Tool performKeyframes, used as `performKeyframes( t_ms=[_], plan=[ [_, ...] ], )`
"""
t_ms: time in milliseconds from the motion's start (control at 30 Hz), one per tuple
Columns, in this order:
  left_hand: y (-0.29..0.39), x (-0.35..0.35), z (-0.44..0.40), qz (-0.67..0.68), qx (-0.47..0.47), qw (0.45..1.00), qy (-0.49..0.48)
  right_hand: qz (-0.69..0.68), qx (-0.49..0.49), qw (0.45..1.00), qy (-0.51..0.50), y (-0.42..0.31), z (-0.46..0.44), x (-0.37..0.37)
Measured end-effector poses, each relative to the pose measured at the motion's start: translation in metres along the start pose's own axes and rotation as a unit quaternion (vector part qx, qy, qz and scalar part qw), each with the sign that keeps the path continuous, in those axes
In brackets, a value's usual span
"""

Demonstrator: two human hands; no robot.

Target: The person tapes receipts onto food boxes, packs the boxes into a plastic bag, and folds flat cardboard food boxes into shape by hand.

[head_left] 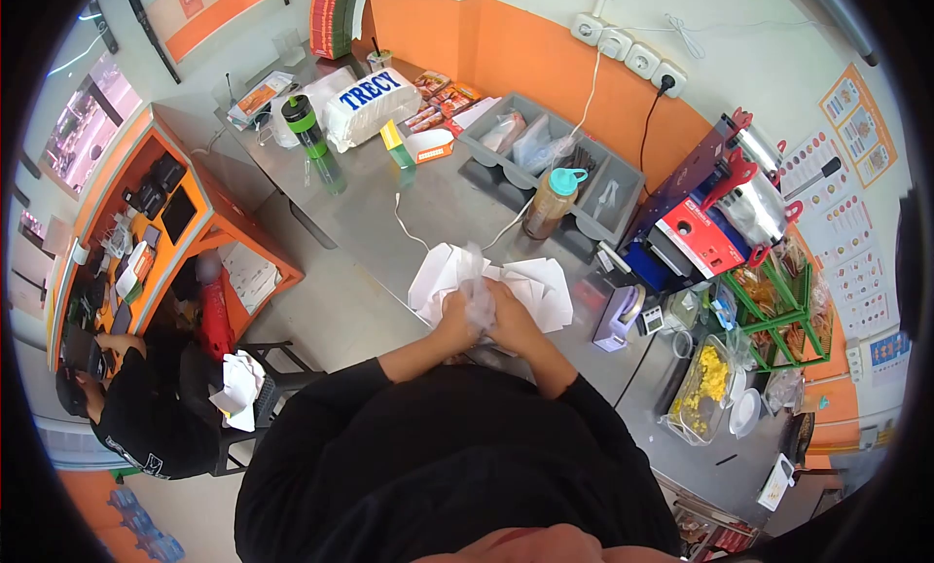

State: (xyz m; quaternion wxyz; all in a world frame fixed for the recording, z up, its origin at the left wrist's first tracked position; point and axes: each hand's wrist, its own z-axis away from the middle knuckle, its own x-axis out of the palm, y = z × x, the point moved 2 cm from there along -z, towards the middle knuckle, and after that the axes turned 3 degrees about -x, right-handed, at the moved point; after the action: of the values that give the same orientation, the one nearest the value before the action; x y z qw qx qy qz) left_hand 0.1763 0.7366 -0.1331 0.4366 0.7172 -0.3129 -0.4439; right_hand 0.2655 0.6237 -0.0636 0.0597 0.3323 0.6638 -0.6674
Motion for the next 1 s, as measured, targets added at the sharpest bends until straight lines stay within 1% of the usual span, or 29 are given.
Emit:
performKeyframes(
  t_ms=[33,100,133,167,200,233,267,300,333,367,400,433,500,533,567,600,633,667,700,733,767,800,833,867,900,933,1000],
  plan=[
    [-0.004,0.004,0.001,0.087,-0.055,0.995,0.0,0.026,-0.018,0.999,0.034,-0.01,-0.005,0.001],
    [-0.002,0.009,0.0,0.266,-0.16,0.95,0.029,0.02,-0.013,0.999,0.038,-0.017,-0.001,-0.005],
    [0.009,0.005,-0.004,0.107,-0.05,0.993,0.005,-0.01,-0.041,0.998,0.035,-0.015,0.001,-0.007],
    [0.017,0.002,-0.004,0.026,0.006,1.0,-0.015,-0.04,-0.067,0.996,0.033,-0.014,0.004,-0.007],
    [0.032,-0.002,-0.006,-0.052,0.065,0.996,-0.026,-0.041,-0.064,0.996,0.038,-0.016,0.005,-0.01],
    [0.046,-0.01,-0.007,-0.122,0.096,0.986,-0.062,-0.064,0.016,0.998,-0.019,-0.016,0.005,-0.013],
    [0.062,-0.014,-0.007,-0.158,0.111,0.978,-0.079,-0.088,0.093,0.989,-0.077,-0.015,0.005,-0.014],
    [0.078,-0.019,-0.007,-0.192,0.127,0.968,-0.096,-0.089,0.093,0.989,-0.076,-0.008,0.004,-0.008],
    [0.098,-0.025,-0.007,-0.263,0.172,0.948,-0.046,-0.076,-0.016,0.997,-0.017,-0.001,0.001,0.001],
    [0.116,-0.03,-0.007,-0.332,0.216,0.918,0.005,-0.072,-0.07,0.995,0.014,0.0,0.0,0.001],
    [0.129,-0.034,-0.013,-0.338,0.232,0.911,-0.037,-0.065,-0.123,0.989,0.045,-0.001,0.0,0.0],
    [0.127,-0.038,-0.02,-0.338,0.232,0.911,-0.039,-0.062,-0.15,0.987,0.016,-0.008,0.002,-0.009],
    [0.116,-0.044,-0.029,-0.164,0.223,0.949,-0.15,-0.058,-0.177,0.982,-0.013,-0.01,0.006,-0.017],
    [0.104,-0.043,-0.029,-0.165,0.225,0.949,-0.149,-0.032,-0.084,0.996,-0.024,-0.003,0.005,-0.018],
    [0.085,-0.042,-0.031,0.092,0.088,0.973,-0.191,-0.005,0.01,0.999,-0.032,0.005,0.004,-0.019],
    [0.08,-0.043,-0.032,0.218,0.016,0.952,-0.215,-0.005,0.008,1.0,-0.029,0.015,0.0,-0.019],
    [0.08,-0.046,-0.033,0.34,-0.059,0.912,-0.221,-0.022,-0.002,0.999,-0.036,0.025,-0.004,-0.016],
    [0.083,-0.048,-0.035,0.204,-0.005,0.946,-0.254,-0.038,-0.012,0.998,-0.045,0.035,-0.005,-0.013],
    [0.087,-0.05,-0.038,0.061,0.051,0.956,-0.282,-0.04,-0.012,0.998,-0.044,0.027,-0.01,-0.02],
    [0.087,-0.051,-0.041,0.06,0.05,0.956,-0.284,-0.068,0.021,0.992,-0.102,0.009,-0.015,-0.03],
    [0.085,-0.05,-0.043,0.034,0.019,0.947,-0.32,-0.094,0.055,0.981,-0.162,0.0,-0.017,-0.035],
    [0.083,-0.049,-0.044,0.007,-0.012,0.935,-0.353,-0.044,0.045,0.992,-0.111,0.012,-0.013,-0.034],
    [0.074,-0.046,-0.043,0.007,-0.01,0.935,-0.354,-0.042,0.045,0.992,-0.109,0.009,-0.014,-0.04],
    [0.059,-0.043,-0.04,0.101,-0.034,0.941,-0.321,-0.16,0.065,0.977,-0.124,0.006,-0.014,-0.044],
    [0.059,-0.043,-0.04,0.147,-0.046,0.941,-0.302,-0.276,0.084,0.948,-0.138,0.003,-0.014,-0.045],
    [0.059,-0.042,-0.04,0.194,-0.057,0.938,-0.283,-0.275,0.084,0.948,-0.138,0.006,-0.014,-0.042],
    [0.072,-0.04,-0.042,0.092,0.089,0.962,-0.241,-0.413,0.136,0.897,-0.076,0.015,-0.013,-0.034]
  ],
)
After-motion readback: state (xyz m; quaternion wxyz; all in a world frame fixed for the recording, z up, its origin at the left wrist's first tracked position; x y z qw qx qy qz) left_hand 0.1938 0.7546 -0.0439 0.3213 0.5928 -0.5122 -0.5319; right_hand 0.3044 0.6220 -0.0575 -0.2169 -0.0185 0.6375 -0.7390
